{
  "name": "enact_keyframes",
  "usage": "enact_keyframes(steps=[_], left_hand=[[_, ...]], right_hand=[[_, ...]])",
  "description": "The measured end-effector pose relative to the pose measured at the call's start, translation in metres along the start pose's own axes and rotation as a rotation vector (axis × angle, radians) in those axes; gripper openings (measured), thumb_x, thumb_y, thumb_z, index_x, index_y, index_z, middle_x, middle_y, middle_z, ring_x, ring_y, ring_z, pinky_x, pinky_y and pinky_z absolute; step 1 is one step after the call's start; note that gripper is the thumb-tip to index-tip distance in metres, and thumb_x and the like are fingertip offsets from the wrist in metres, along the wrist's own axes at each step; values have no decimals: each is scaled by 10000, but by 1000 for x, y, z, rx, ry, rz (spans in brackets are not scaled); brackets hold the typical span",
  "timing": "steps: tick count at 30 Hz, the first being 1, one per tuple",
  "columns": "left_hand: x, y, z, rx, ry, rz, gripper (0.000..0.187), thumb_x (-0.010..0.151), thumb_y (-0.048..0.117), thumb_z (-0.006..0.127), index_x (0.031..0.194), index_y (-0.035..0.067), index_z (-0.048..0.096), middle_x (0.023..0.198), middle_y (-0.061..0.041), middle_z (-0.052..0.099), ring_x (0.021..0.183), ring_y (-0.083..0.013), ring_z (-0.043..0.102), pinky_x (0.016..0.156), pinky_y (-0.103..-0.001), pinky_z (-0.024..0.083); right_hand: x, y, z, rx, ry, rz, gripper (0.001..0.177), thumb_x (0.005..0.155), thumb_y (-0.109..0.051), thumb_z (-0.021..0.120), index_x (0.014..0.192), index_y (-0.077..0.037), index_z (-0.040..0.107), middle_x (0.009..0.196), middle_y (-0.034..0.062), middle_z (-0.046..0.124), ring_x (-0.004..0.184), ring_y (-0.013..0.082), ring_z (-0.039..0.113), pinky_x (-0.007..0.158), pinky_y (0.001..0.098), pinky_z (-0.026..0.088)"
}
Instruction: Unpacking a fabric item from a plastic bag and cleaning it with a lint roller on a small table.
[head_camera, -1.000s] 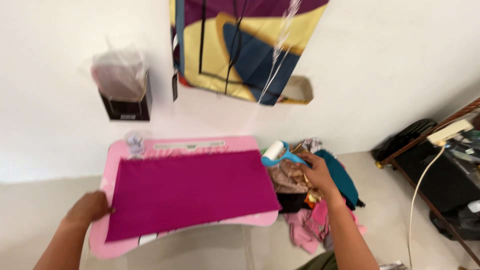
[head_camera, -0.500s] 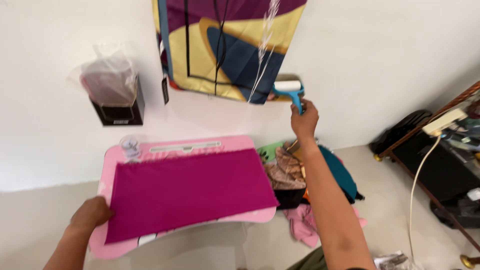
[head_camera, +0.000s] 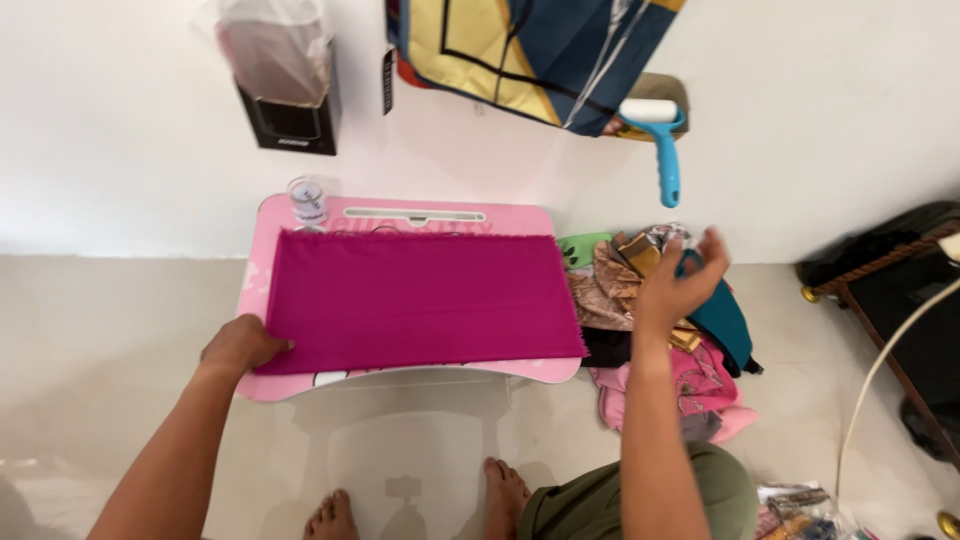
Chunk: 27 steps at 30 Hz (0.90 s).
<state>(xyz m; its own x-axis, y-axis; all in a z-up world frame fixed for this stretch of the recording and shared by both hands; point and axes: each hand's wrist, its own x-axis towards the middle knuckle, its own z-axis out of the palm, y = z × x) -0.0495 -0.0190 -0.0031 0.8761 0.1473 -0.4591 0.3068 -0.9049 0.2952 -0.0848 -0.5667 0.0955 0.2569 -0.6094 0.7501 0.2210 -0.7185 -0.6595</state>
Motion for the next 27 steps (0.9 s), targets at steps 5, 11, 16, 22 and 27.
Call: enact_keyframes(steps=[5, 11, 16, 22, 27], left_hand=[[-23, 6, -10, -83, 27, -48, 652, 789, 441, 699, 1181, -77, 754, 1241, -321, 719, 1235, -451, 649, 991, -537, 542], [50, -21, 45, -281, 114, 26, 472, 747, 423, 726, 933, -1, 816, 1084, -313, 746, 1133, -467, 680, 910, -553, 548], [22, 7, 41, -473, 192, 140, 313, 785, 284, 754, 1042, 110, 789, 982, -142, 776, 1062, -354, 716, 879, -491, 570], [-41, 30, 6, -630, 419, 307, 267, 923, 217, 646, 1122, 60, 731, 1073, -183, 709, 1078, -342, 693, 926, -493, 552], [-47, 21, 99, -257, 794, 895, 310, 782, 11, 573, 1085, 61, 607, 922, -137, 566, 917, -374, 602, 807, -466, 492]], right_hand=[[-160, -10, 11, 156, -232, -116, 289, 916, -30, 734, 1194, -18, 658, 1078, 211, 652, 1021, 362, 647, 934, 405, 477], [-284, -130, 62, 375, -1062, -147, 616, 883, -205, 770, 1415, 13, 549, 1347, 262, 599, 1299, 448, 527, 1139, 528, 358], [-321, -202, 120, 138, -1447, -116, 1116, 789, -262, 823, 1631, -20, 132, 1513, 301, 426, 1455, 435, 385, 1209, 511, 313], [-333, -181, 168, 109, -1412, 92, 911, 836, -55, 678, 1618, -144, 219, 1298, 285, 643, 1171, 481, 640, 991, 605, 505], [-312, -150, 193, 116, -1381, 233, 678, 864, -107, 573, 1517, -257, 466, 1317, 209, 670, 1229, 413, 628, 1042, 527, 506]])
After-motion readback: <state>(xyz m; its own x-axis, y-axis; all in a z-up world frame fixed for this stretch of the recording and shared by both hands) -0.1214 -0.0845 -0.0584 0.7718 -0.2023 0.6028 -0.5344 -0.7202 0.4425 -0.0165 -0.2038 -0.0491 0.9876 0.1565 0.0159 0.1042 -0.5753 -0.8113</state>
